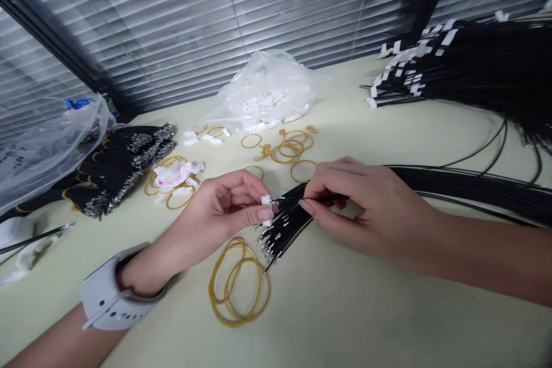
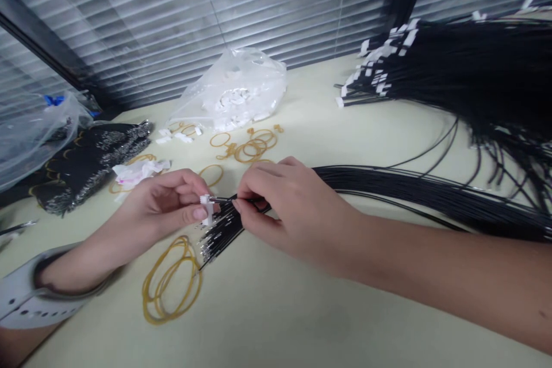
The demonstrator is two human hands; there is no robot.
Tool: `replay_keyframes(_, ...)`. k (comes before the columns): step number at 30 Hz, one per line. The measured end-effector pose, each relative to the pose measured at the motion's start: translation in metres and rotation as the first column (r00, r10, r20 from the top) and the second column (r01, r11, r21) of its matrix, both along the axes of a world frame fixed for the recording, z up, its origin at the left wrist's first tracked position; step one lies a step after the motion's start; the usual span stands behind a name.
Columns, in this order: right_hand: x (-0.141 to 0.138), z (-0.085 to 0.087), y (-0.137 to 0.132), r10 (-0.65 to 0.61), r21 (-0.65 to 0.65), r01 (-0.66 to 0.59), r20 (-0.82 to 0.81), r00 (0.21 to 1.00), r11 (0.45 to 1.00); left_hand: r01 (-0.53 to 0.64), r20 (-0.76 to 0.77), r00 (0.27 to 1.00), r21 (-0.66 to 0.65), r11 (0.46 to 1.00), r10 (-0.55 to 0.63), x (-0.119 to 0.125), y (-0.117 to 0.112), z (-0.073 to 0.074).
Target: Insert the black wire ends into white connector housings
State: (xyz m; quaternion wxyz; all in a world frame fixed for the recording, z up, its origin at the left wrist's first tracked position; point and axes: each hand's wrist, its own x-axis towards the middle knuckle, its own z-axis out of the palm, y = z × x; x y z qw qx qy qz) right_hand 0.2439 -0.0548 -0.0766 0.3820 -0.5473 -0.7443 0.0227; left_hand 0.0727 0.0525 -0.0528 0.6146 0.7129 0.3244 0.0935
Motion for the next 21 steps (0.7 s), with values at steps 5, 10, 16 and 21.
replay_keyframes(5, -0.0004, -0.0001, 0.0010, -0.011, 0.011, 0.011, 0.016, 1.000, 1.000, -0.016, -0.017, 1.000, 0.011, 1.000, 0.016, 0.0004, -0.0009, 0.0012)
replay_keyframes(10, -0.0002, -0.0016, 0.0004, -0.006, 0.005, 0.005, 0.032, 0.999, 1.000, -0.015, -0.038, 0.999, -0.001, 1.000, 0.015, -0.0011, -0.0025, 0.0018)
replay_keyframes(16, -0.0003, -0.0006, -0.0002, -0.002, 0.015, 0.001, 0.047, 0.999, 1.000, 0.011, -0.026, 1.000, -0.049, 0.999, -0.012, -0.0024, -0.0012, 0.0006)
replay_keyframes(21, -0.0007, 0.0005, 0.0009, 0.003, 0.000, -0.003, 0.057, 0.998, 1.000, 0.005, -0.047, 0.999, -0.036, 0.999, -0.006, -0.0017, -0.0015, 0.0009)
